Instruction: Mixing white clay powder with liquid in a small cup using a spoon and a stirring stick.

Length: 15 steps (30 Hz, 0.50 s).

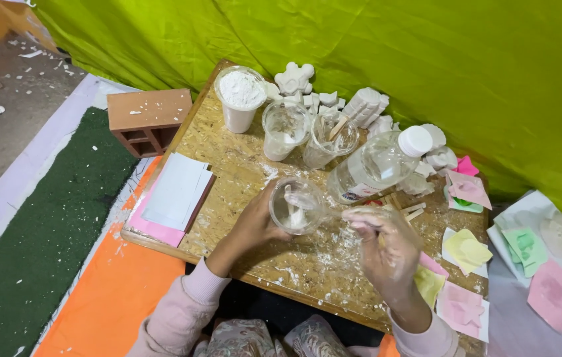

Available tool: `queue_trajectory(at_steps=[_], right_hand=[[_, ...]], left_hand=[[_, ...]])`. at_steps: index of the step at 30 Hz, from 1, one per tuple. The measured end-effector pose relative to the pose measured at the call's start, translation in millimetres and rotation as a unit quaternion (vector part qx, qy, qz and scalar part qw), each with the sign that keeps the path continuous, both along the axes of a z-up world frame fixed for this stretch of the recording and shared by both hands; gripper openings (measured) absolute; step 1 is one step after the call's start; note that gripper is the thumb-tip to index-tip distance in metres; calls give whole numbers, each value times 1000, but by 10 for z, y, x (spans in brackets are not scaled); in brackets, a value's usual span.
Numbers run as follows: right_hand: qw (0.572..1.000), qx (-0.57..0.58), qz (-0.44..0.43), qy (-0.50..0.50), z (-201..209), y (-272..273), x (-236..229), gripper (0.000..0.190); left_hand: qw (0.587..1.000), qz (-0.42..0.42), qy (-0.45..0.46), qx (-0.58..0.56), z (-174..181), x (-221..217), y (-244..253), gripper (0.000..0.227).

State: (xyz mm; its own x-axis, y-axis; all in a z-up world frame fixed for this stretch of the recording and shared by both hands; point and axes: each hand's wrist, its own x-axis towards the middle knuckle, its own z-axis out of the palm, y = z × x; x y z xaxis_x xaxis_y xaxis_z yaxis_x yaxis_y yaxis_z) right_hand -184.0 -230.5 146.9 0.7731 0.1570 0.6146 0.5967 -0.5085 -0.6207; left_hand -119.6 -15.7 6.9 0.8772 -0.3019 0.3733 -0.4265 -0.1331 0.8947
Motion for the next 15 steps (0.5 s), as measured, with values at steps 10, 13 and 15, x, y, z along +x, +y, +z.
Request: queue_trajectory(at_steps=[10, 13, 15], right_hand=[[988, -129, -49, -65, 411, 526, 847, 42], [980, -171, -19, -105, 237, 411, 672, 20], [911, -399, 81, -59, 23, 272, 555, 7]], left_hand=[[986, -40, 99, 126, 508, -100, 152, 96], [987, -58, 79, 129, 549, -130, 172, 91], [990, -82, 44, 106, 546, -112, 163, 84]])
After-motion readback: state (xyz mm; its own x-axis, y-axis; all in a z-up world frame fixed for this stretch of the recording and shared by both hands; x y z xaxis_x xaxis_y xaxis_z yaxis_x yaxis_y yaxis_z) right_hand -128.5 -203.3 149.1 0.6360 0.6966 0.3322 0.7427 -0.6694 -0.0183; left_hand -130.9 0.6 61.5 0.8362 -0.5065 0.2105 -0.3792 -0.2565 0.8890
